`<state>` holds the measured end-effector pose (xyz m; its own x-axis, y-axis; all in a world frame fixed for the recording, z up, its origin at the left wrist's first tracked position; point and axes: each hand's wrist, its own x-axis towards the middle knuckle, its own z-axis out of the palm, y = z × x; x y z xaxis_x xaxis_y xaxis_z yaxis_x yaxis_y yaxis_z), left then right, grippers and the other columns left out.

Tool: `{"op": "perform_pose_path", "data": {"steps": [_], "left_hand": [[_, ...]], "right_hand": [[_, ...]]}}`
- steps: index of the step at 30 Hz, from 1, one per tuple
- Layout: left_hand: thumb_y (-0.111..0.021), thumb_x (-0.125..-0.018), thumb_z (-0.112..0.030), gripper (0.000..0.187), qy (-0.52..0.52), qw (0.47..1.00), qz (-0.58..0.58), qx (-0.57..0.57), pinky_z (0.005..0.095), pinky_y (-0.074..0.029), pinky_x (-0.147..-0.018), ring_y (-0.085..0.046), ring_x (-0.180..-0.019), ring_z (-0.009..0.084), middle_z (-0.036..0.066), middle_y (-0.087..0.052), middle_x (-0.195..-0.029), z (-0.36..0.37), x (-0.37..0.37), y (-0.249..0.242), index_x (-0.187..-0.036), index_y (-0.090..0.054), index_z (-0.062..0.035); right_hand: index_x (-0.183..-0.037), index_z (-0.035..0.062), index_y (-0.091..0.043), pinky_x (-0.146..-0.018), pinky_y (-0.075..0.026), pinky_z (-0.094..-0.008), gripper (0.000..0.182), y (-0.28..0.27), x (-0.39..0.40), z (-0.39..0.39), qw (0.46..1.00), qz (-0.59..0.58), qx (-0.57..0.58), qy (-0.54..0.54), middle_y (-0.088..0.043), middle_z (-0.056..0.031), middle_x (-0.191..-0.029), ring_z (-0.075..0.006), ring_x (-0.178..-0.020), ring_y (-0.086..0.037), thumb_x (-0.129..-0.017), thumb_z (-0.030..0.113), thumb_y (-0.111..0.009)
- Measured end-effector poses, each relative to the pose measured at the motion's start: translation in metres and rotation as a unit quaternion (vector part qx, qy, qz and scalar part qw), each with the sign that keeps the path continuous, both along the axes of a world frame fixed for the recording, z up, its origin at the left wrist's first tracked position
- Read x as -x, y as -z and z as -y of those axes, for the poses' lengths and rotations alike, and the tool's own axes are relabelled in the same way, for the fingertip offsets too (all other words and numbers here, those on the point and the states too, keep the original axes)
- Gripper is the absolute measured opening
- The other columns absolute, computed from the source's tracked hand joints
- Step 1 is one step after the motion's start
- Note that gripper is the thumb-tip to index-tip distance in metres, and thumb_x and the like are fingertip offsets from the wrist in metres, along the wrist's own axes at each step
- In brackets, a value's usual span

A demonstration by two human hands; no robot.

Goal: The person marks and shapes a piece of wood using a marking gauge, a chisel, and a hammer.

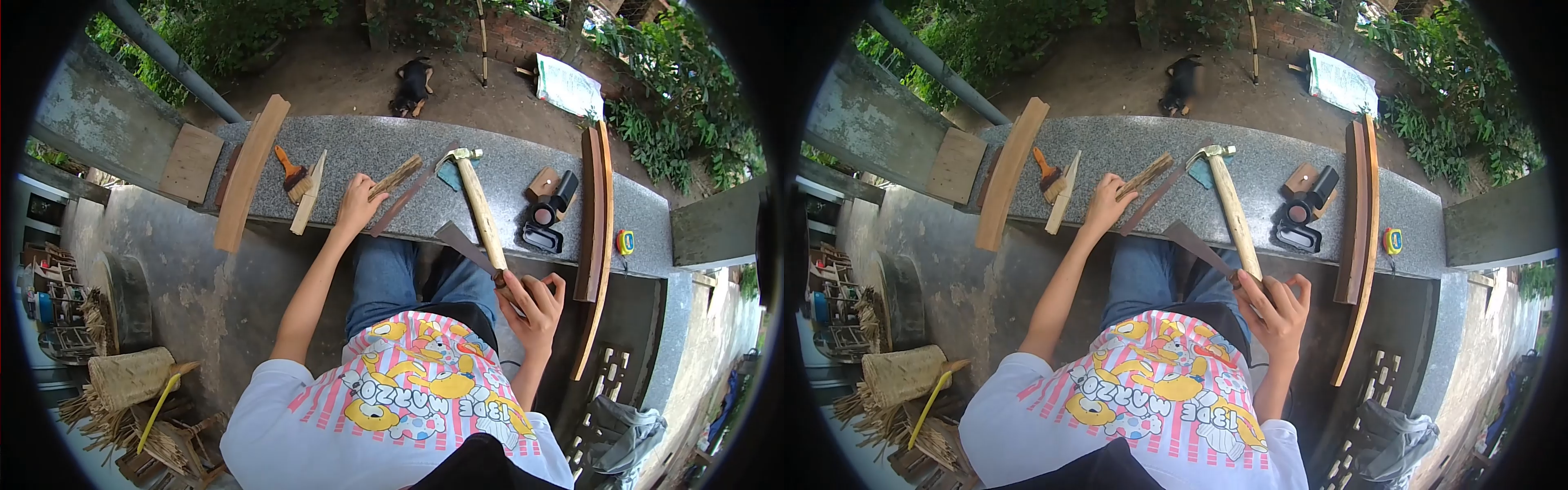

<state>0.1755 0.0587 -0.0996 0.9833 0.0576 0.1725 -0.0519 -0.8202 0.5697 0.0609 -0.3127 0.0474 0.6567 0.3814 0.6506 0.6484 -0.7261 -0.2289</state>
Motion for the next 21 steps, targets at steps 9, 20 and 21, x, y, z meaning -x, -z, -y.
{"op": "perform_pose_path", "data": {"steps": [9,20,21], "left_hand": [[-0.057,-0.099,-0.023,0.033,0.049,0.775,-0.075,0.625,0.0379,-0.056,-0.078,-0.064,-0.085,0.0217,0.013,-0.057,-0.098,0.030,0.053,-0.102,-0.124,-0.044,-0.0064],[-0.038,-0.104,-0.043,0.038,0.102,0.649,-0.020,0.753,0.0276,-0.050,-0.047,-0.058,-0.056,0.0156,0.010,-0.055,-0.080,0.085,0.095,-0.137,-0.118,-0.043,-0.0080],[-0.040,-0.104,-0.042,0.037,0.092,0.663,-0.009,0.743,0.0277,-0.050,-0.047,-0.058,-0.056,0.0155,0.010,-0.055,-0.080,0.088,0.097,-0.139,-0.118,-0.043,-0.0079]], "right_hand": [[-0.119,0.0179,-0.070,-0.080,-0.040,-0.0385,0.059,0.002,-0.006,-0.013,0.998,-0.034,-0.043,-0.041,-0.064,0.0002,-0.082,-0.0140,-0.072,-0.059,-0.063,0.011,-0.084],[-0.143,0.0121,-0.050,-0.069,-0.051,-0.0361,0.064,-0.002,0.000,-0.073,0.936,-0.295,-0.127,-0.144,-0.055,-0.0119,-0.103,-0.0254,-0.078,-0.061,-0.083,0.002,-0.070],[-0.143,0.0122,-0.051,-0.069,-0.051,-0.0362,0.063,-0.001,0.001,-0.075,0.933,-0.300,-0.133,-0.149,-0.055,-0.0119,-0.103,-0.0255,-0.079,-0.062,-0.083,0.002,-0.070]]}}
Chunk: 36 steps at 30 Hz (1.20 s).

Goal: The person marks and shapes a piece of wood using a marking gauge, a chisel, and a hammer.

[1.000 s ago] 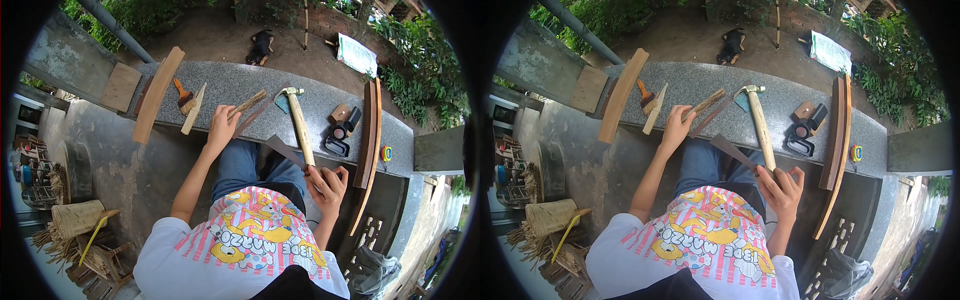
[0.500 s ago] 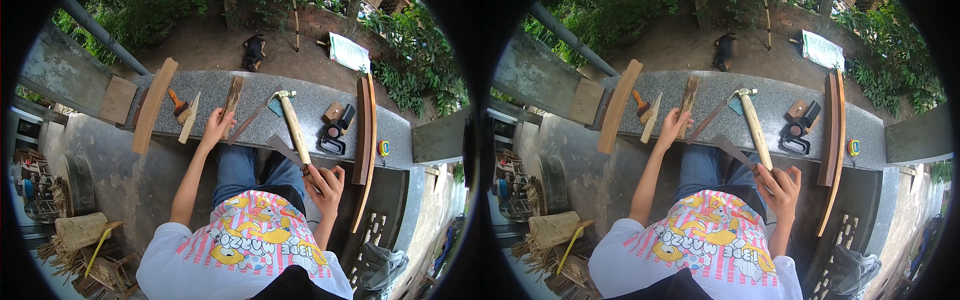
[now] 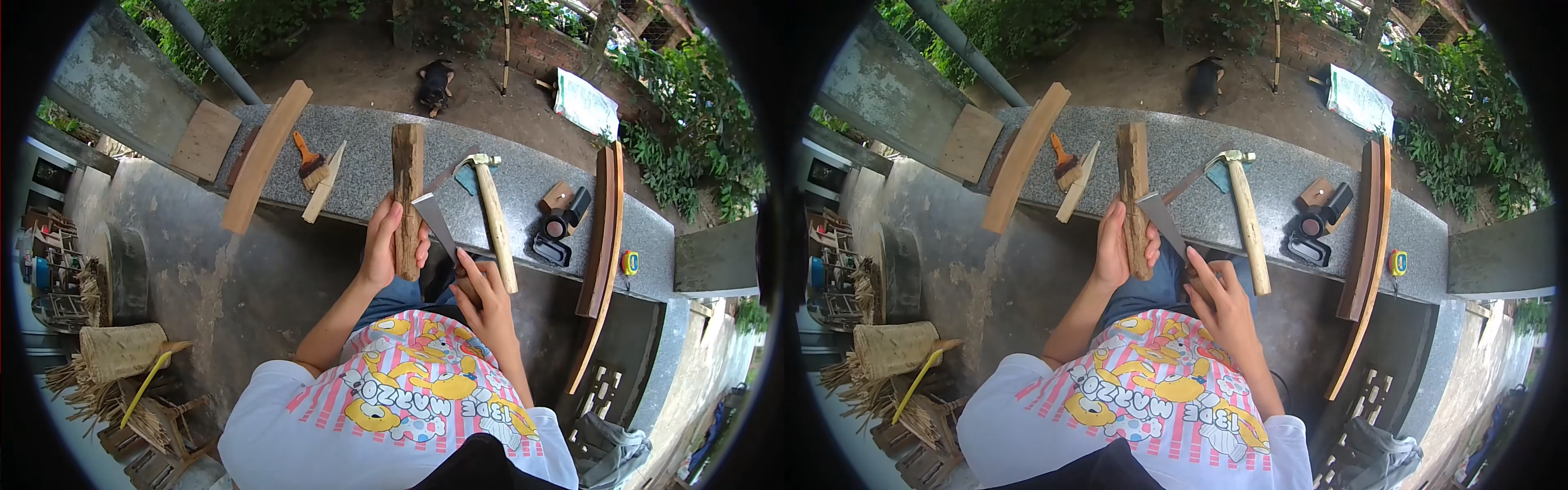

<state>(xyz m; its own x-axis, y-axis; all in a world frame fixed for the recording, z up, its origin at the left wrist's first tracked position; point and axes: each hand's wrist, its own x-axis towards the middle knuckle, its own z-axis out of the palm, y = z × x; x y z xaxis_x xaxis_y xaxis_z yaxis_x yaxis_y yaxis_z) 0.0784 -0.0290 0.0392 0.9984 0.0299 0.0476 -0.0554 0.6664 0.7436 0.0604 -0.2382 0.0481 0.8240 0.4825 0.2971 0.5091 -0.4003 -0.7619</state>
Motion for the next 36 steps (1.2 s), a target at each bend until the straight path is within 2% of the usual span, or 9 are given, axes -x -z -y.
{"op": "perform_pose_path", "data": {"steps": [3,5,6,10,16,26,28,34,36], "left_hand": [[-0.049,-0.102,-0.036,0.034,-0.022,1.000,0.002,0.004,0.0268,-0.049,-0.045,-0.057,-0.054,0.0139,0.008,-0.055,-0.079,0.005,0.001,-0.001,-0.116,-0.042,-0.0066],[-0.055,-0.100,-0.031,0.031,-0.032,0.999,0.013,-0.042,0.0257,-0.048,-0.044,-0.056,-0.054,0.0121,0.006,-0.055,-0.078,0.006,-0.002,-0.001,-0.114,-0.043,-0.0057],[-0.060,-0.098,-0.024,0.029,-0.040,0.999,0.016,-0.028,0.0248,-0.047,-0.044,-0.055,-0.054,0.0103,0.004,-0.055,-0.078,0.009,-0.003,-0.001,-0.113,-0.043,-0.0056],[-0.061,-0.098,-0.019,0.027,-0.058,0.995,0.027,-0.074,0.0236,-0.044,-0.043,-0.053,-0.051,0.0090,0.002,-0.054,-0.075,0.010,-0.005,0.004,-0.113,-0.043,-0.0060],[-0.062,-0.098,-0.027,0.029,-0.063,0.994,-0.038,-0.085,0.0238,-0.042,-0.038,-0.051,-0.046,0.0080,0.002,-0.052,-0.070,0.014,0.004,0.009,-0.110,-0.044,-0.0071],[-0.060,-0.099,-0.032,0.028,-0.074,0.983,-0.111,-0.125,0.0240,-0.039,-0.034,-0.048,-0.041,0.0072,0.001,-0.050,-0.063,0.021,0.003,0.013,-0.098,-0.047,-0.0067],[-0.053,-0.102,-0.031,0.026,-0.082,0.977,-0.126,-0.151,0.0240,-0.039,-0.035,-0.048,-0.041,0.0078,0.002,-0.049,-0.064,0.024,0.002,0.012,-0.098,-0.045,-0.0067],[-0.059,-0.100,-0.029,0.027,-0.089,0.991,-0.056,-0.076,0.0232,-0.044,-0.042,-0.054,-0.048,0.0082,0.002,-0.054,-0.069,0.017,-0.003,0.019,-0.105,-0.047,-0.0055],[-0.060,-0.099,-0.027,0.027,-0.094,0.989,-0.048,-0.101,0.0231,-0.045,-0.044,-0.055,-0.050,0.0082,0.002,-0.055,-0.072,0.011,-0.005,0.016,-0.108,-0.047,-0.0050]], "right_hand": [[-0.144,0.0113,-0.049,-0.071,-0.050,-0.0363,0.064,0.000,0.004,-0.005,1.000,0.004,-0.005,-0.005,-0.056,-0.0113,-0.099,-0.0257,-0.079,-0.062,-0.084,0.003,-0.070],[-0.145,0.0097,-0.047,-0.070,-0.050,-0.0353,0.064,-0.001,0.006,-0.007,0.999,-0.019,-0.005,-0.031,-0.056,-0.0104,-0.093,-0.0257,-0.076,-0.060,-0.085,0.005,-0.070],[-0.146,0.0084,-0.045,-0.069,-0.049,-0.0339,0.065,0.002,0.008,-0.009,0.999,-0.008,-0.012,-0.030,-0.055,-0.0098,-0.087,-0.0254,-0.074,-0.059,-0.086,0.006,-0.070],[-0.145,0.0111,-0.047,-0.066,-0.048,-0.0351,0.061,0.004,0.010,-0.012,0.998,-0.050,-0.014,-0.022,-0.050,-0.0103,-0.080,-0.0253,-0.070,-0.057,-0.088,0.008,-0.068],[-0.143,0.0139,-0.051,-0.061,-0.047,-0.0380,0.055,0.005,0.012,-0.018,1.000,-0.020,0.020,0.013,-0.049,-0.0094,-0.075,-0.0268,-0.062,-0.056,-0.090,0.011,-0.066],[-0.142,0.0143,-0.052,-0.058,-0.046,-0.0383,0.053,0.013,0.012,-0.020,0.999,0.008,0.038,0.037,-0.049,-0.0091,-0.074,-0.0266,-0.060,-0.056,-0.091,0.011,-0.065],[-0.142,0.0140,-0.052,-0.058,-0.047,-0.0384,0.053,0.013,0.011,-0.020,0.999,-0.007,0.029,0.043,-0.050,-0.0091,-0.074,-0.0266,-0.061,-0.056,-0.091,0.011,-0.065],[-0.143,0.0141,-0.051,-0.060,-0.047,-0.0380,0.053,0.009,0.012,-0.015,0.999,-0.026,0.016,0.016,-0.051,-0.0095,-0.075,-0.0269,-0.063,-0.057,-0.091,0.011,-0.064],[-0.143,0.0140,-0.052,-0.060,-0.047,-0.0379,0.053,0.007,0.015,-0.015,0.999,-0.039,0.012,0.007,-0.051,-0.0096,-0.075,-0.0269,-0.063,-0.057,-0.091,0.010,-0.064]]}}
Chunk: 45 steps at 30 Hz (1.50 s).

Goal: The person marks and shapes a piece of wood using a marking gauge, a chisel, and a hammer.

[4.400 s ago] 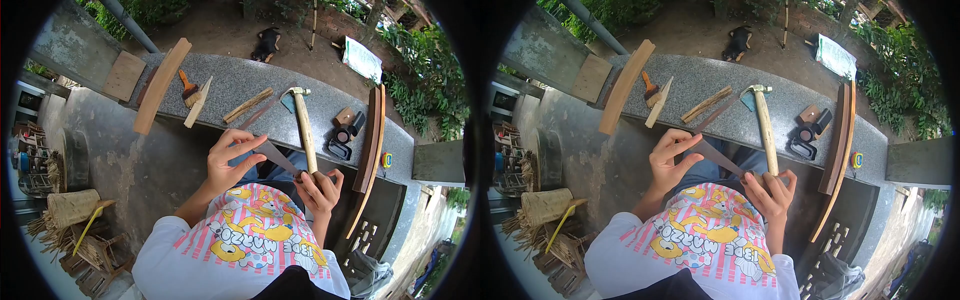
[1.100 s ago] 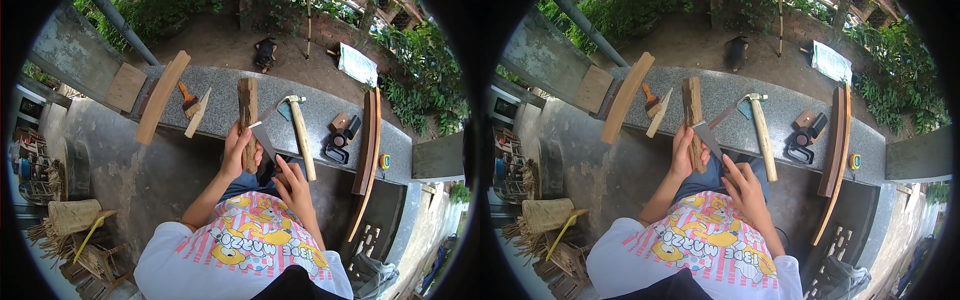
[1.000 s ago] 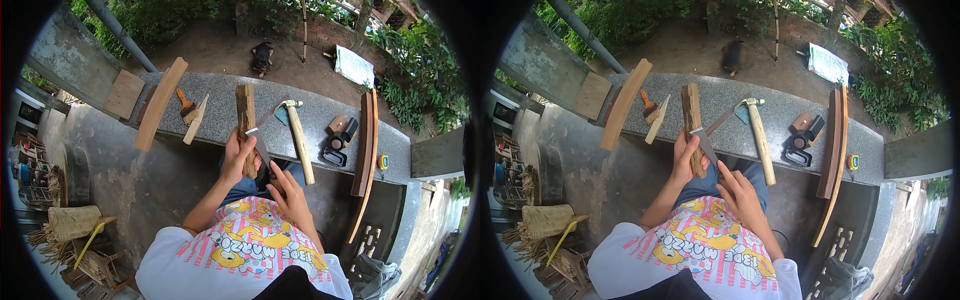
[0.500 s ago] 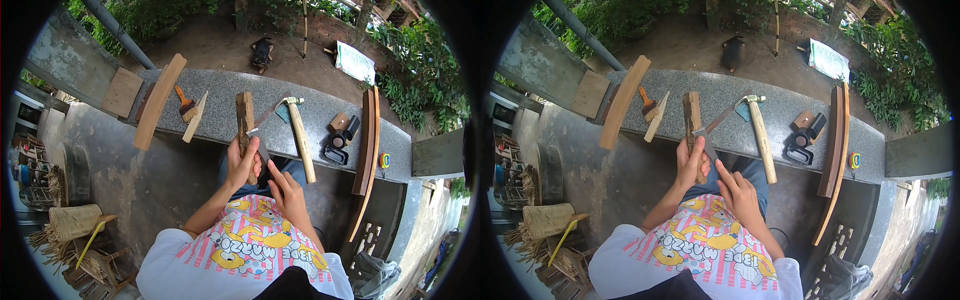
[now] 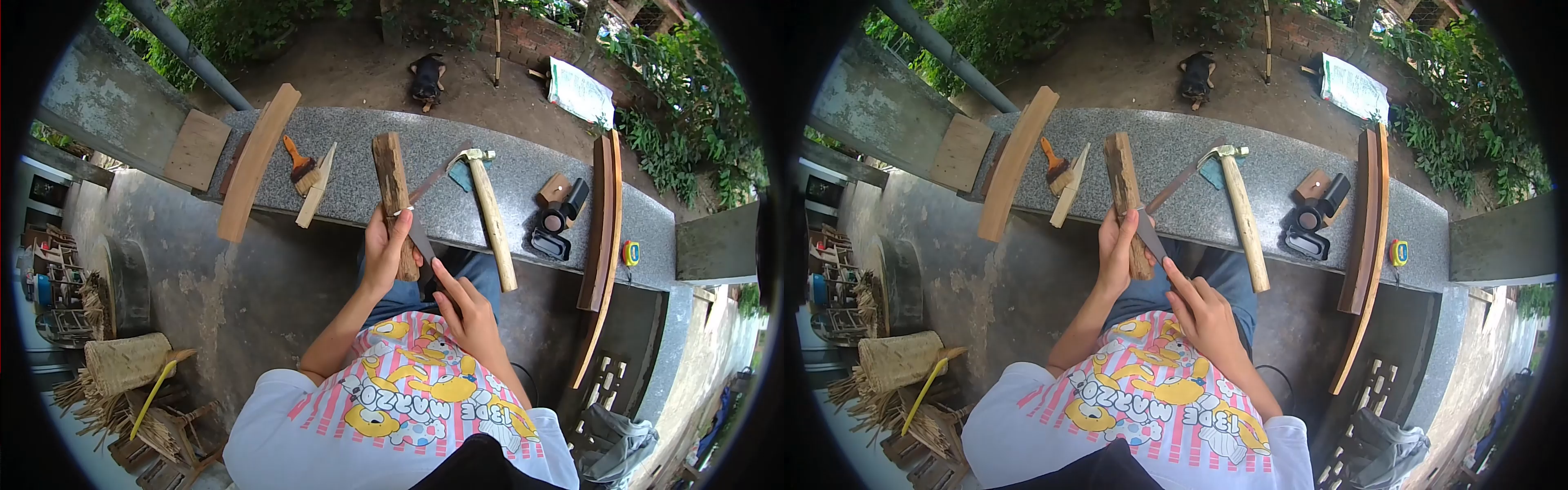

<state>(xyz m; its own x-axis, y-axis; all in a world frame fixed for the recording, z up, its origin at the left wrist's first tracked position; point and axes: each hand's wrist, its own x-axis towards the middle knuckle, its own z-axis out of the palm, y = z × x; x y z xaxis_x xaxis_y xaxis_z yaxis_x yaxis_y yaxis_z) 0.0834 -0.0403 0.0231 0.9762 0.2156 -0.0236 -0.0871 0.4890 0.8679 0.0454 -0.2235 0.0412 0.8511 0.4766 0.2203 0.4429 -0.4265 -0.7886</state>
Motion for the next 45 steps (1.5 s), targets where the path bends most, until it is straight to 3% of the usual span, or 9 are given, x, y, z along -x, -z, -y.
{"op": "perform_pose_path", "data": {"steps": [2,8,12,14,26,36,41,45], "left_hand": [[-0.063,-0.097,-0.019,0.031,0.004,0.999,0.023,-0.036,0.0225,-0.047,-0.047,-0.056,-0.052,0.0078,0.003,-0.058,-0.079,-0.004,0.001,0.002,-0.116,-0.045,-0.0035],[-0.066,-0.094,-0.011,0.038,0.011,0.989,0.069,-0.132,0.0220,-0.046,-0.047,-0.056,-0.052,0.0073,0.002,-0.058,-0.079,-0.006,0.005,0.001,-0.121,-0.042,-0.0023],[-0.065,-0.096,-0.014,0.034,0.021,0.995,0.047,-0.081,0.0225,-0.045,-0.045,-0.054,-0.050,0.0073,0.002,-0.057,-0.077,0.002,0.009,0.002,-0.119,-0.043,-0.0028],[-0.064,-0.097,-0.017,0.031,0.027,1.000,0.007,-0.001,0.0230,-0.044,-0.042,-0.053,-0.048,0.0072,0.002,-0.056,-0.074,0.009,0.014,0.000,-0.116,-0.044,-0.0036],[-0.069,-0.092,-0.012,0.039,0.010,0.994,0.074,-0.074,0.0224,-0.041,-0.041,-0.052,-0.047,0.0073,0.002,-0.057,-0.075,-0.002,0.014,0.010,-0.120,-0.043,-0.0024],[-0.068,-0.093,-0.011,0.036,0.032,0.999,0.011,-0.031,0.0229,-0.041,-0.038,-0.049,-0.044,0.0053,0.001,-0.055,-0.074,0.003,0.020,0.000,-0.119,-0.044,-0.0019],[-0.067,-0.094,-0.014,0.030,0.028,0.999,-0.022,-0.022,0.0229,-0.039,-0.037,-0.048,-0.043,0.0053,0.001,-0.054,-0.072,0.009,0.016,-0.001,-0.113,-0.047,-0.0020],[-0.065,-0.097,-0.023,0.026,-0.005,0.999,-0.029,-0.014,0.0228,-0.037,-0.036,-0.046,-0.040,0.0062,0.000,-0.050,-0.062,0.018,0.019,0.013,-0.102,-0.046,-0.0047]], "right_hand": [[-0.142,0.0140,-0.052,-0.060,-0.047,-0.0379,0.053,0.000,0.001,-0.001,1.000,-0.012,-0.004,-0.011,-0.051,-0.0096,-0.075,-0.0268,-0.063,-0.057,-0.091,0.010,-0.065],[-0.142,0.0126,-0.053,-0.059,-0.047,-0.0380,0.053,0.002,0.003,-0.006,1.000,-0.015,-0.001,0.004,-0.051,-0.0098,-0.075,-0.0268,-0.062,-0.058,-0.090,0.009,-0.065],[-0.141,0.0122,-0.053,-0.059,-0.047,-0.0377,0.052,0.003,0.000,-0.007,1.000,0.002,-0.003,0.018,-0.051,-0.0099,-0.075,-0.0267,-0.061,-0.058,-0.091,0.009,-0.065],[-0.141,0.0122,-0.053,-0.059,-0.047,-0.0375,0.052,0.002,0.000,-0.006,1.000,0.003,-0.004,0.022,-0.052,-0.0098,-0.075,-0.0267,-0.061,-0.058,-0.091,0.009,-0.065],[-0.142,0.0123,-0.052,-0.059,-0.046,-0.0364,0.050,-0.003,0.003,-0.004,0.999,-0.018,-0.045,0.007,-0.051,-0.0094,-0.073,-0.0244,-0.059,-0.056,-0.093,0.010,-0.063],[-0.141,0.0122,-0.054,-0.056,-0.045,-0.0368,0.051,-0.001,0.002,-0.007,1.000,0.010,-0.005,0.013,-0.048,-0.0087,-0.071,-0.0243,-0.058,-0.054,-0.091,0.010,-0.065],[-0.142,0.0138,-0.053,-0.056,-0.045,-0.0375,0.053,-0.001,0.002,-0.005,0.998,0.036,0.008,0.048,-0.049,-0.0088,-0.072,-0.0256,-0.059,-0.055,-0.090,0.010,-0.065],[-0.143,0.0140,-0.051,-0.057,-0.047,-0.0384,0.053,0.001,0.004,-0.013,0.998,-0.005,-0.033,0.044,-0.050,-0.0094,-0.073,-0.0273,-0.060,-0.056,-0.092,0.010,-0.063]]}}
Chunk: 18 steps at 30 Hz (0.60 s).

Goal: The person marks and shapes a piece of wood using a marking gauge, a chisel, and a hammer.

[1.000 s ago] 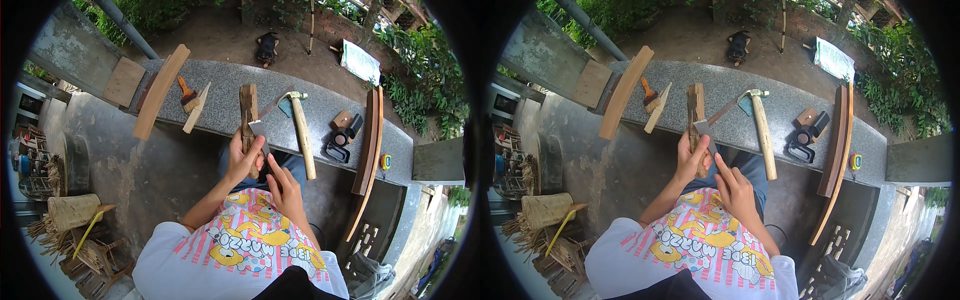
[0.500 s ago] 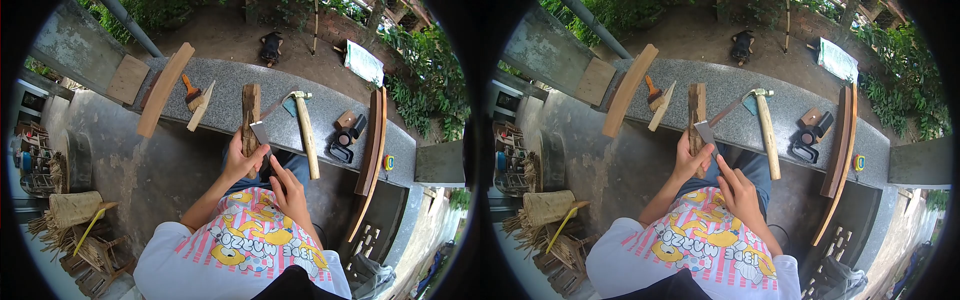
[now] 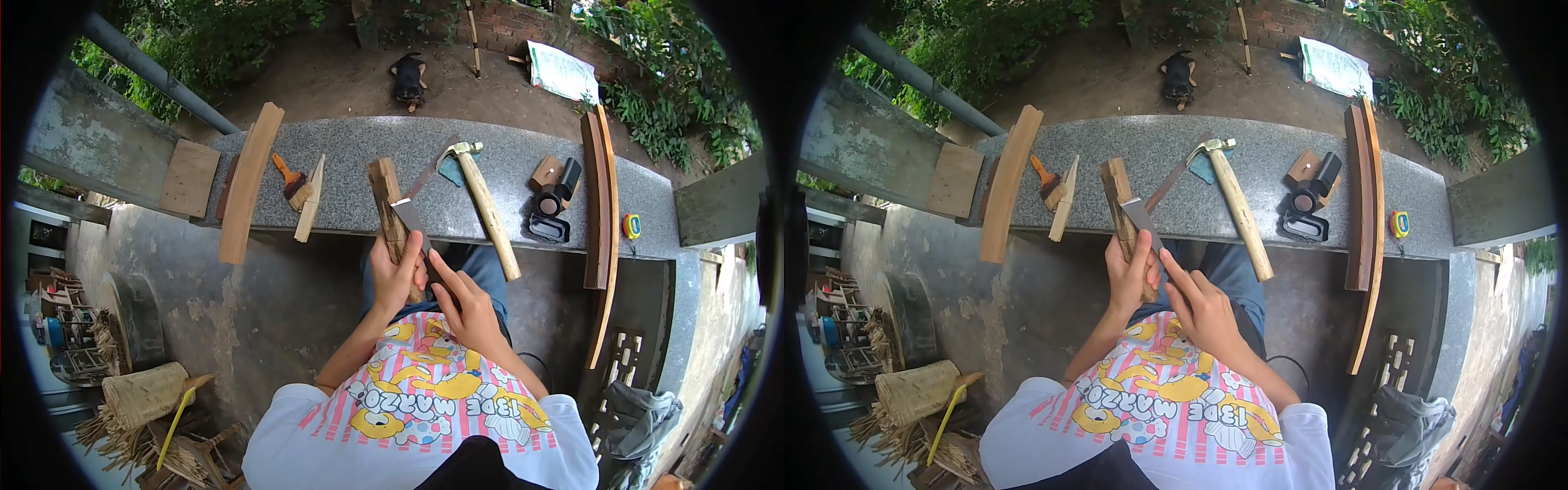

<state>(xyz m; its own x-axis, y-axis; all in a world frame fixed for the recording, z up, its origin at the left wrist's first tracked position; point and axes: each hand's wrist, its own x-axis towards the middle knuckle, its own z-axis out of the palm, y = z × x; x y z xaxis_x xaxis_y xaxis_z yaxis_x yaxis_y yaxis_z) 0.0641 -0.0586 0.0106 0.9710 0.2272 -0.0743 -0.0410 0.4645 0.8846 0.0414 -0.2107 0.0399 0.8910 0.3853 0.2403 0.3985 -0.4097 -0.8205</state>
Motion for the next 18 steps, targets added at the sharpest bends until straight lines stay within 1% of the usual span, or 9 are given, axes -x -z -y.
{"op": "perform_pose_path", "data": {"steps": [1,2,4,8,10,11,13,14,18], "left_hand": [[-0.063,-0.098,-0.026,0.027,-0.012,1.000,-0.011,0.000,0.0228,-0.037,-0.036,-0.046,-0.039,0.0068,0.000,-0.048,-0.058,0.002,0.000,-0.007,-0.098,-0.045,-0.0058],[-0.059,-0.100,-0.028,0.026,-0.014,1.000,-0.001,-0.027,0.0234,-0.037,-0.036,-0.046,-0.040,0.0074,0.000,-0.048,-0.062,0.000,0.000,-0.005,-0.094,-0.046,-0.0058],[-0.059,-0.100,-0.028,0.026,-0.017,1.000,0.005,-0.002,0.0235,-0.039,-0.038,-0.048,-0.043,0.0078,0.001,-0.050,-0.063,-0.003,0.001,0.000,-0.097,-0.046,-0.0058],[-0.059,-0.100,-0.027,0.026,-0.026,1.000,0.011,-0.007,0.0235,-0.043,-0.041,-0.051,-0.047,0.0085,0.003,-0.053,-0.068,-0.014,-0.002,0.002,-0.102,-0.045,-0.0046],[-0.063,-0.098,-0.020,0.030,0.000,0.999,0.051,-0.018,0.0240,-0.046,-0.045,-0.054,-0.051,0.0087,0.004,-0.057,-0.076,-0.024,-0.004,0.005,-0.113,-0.045,-0.0023],[-0.064,-0.097,-0.017,0.033,0.008,0.997,0.068,-0.030,0.0241,-0.046,-0.047,-0.054,-0.052,0.0086,0.004,-0.057,-0.077,-0.026,-0.004,0.006,-0.117,-0.044,-0.0013],[-0.066,-0.095,-0.014,0.036,0.022,0.994,0.095,-0.042,0.0240,-0.046,-0.047,-0.054,-0.051,0.0083,0.004,-0.057,-0.076,-0.025,-0.001,0.002,-0.119,-0.042,-0.0006],[-0.067,-0.094,-0.013,0.037,0.031,0.994,0.100,-0.043,0.0238,-0.046,-0.046,-0.054,-0.050,0.0083,0.004,-0.057,-0.075,-0.024,0.002,-0.001,-0.119,-0.042,-0.0004],[-0.068,-0.093,-0.011,0.037,0.020,0.995,0.085,-0.044,0.0234,-0.043,-0.041,-0.053,-0.046,0.0082,0.004,-0.057,-0.074,-0.023,0.004,-0.005,-0.118,-0.043,0.0003]], "right_hand": [[-0.143,0.0136,-0.050,-0.058,-0.048,-0.0383,0.052,-0.003,0.001,-0.003,1.000,-0.008,0.000,0.004,-0.051,-0.0100,-0.074,-0.0274,-0.061,-0.057,-0.093,0.010,-0.061],[-0.143,0.0133,-0.050,-0.059,-0.048,-0.0381,0.051,-0.004,-0.001,-0.004,1.000,-0.015,0.000,-0.005,-0.051,-0.0105,-0.074,-0.0272,-0.062,-0.058,-0.093,0.010,-0.060],[-0.143,0.0132,-0.050,-0.059,-0.048,-0.0381,0.051,-0.005,-0.001,-0.005,1.000,-0.013,0.009,-0.012,-0.052,-0.0106,-0.075,-0.0268,-0.062,-0.058,-0.093,0.010,-0.061],[-0.143,0.0136,-0.051,-0.060,-0.048,-0.0379,0.052,-0.005,0.000,-0.004,0.999,-0.026,0.007,-0.026,-0.052,-0.0103,-0.075,-0.0266,-0.062,-0.058,-0.093,0.010,-0.062],[-0.143,0.0131,-0.051,-0.060,-0.048,-0.0377,0.053,-0.008,0.000,-0.002,0.998,-0.041,0.021,-0.049,-0.052,-0.0102,-0.074,-0.0269,-0.062,-0.058,-0.092,0.009,-0.063],[-0.143,0.0131,-0.051,-0.060,-0.048,-0.0377,0.053,-0.009,0.000,-0.002,0.997,-0.042,0.022,-0.059,-0.052,-0.0102,-0.074,-0.0269,-0.062,-0.058,-0.092,0.009,-0.063],[-0.142,0.0123,-0.052,-0.060,-0.047,-0.0378,0.052,-0.009,0.001,-0.003,0.999,-0.027,0.011,-0.041,-0.051,-0.0098,-0.073,-0.0267,-0.061,-0.057,-0.091,0.009,-0.063],[-0.142,0.0123,-0.052,-0.060,-0.047,-0.0378,0.052,-0.010,0.001,-0.003,0.998,-0.027,0.013,-0.052,-0.051,-0.0098,-0.073,-0.0267,-0.061,-0.057,-0.091,0.009,-0.063],[-0.141,0.0115,-0.053,-0.058,-0.047,-0.0375,0.051,-0.007,0.001,-0.003,0.999,-0.003,0.023,-0.044,-0.052,-0.0095,-0.073,-0.0262,-0.061,-0.057,-0.091,0.009,-0.064]]}}
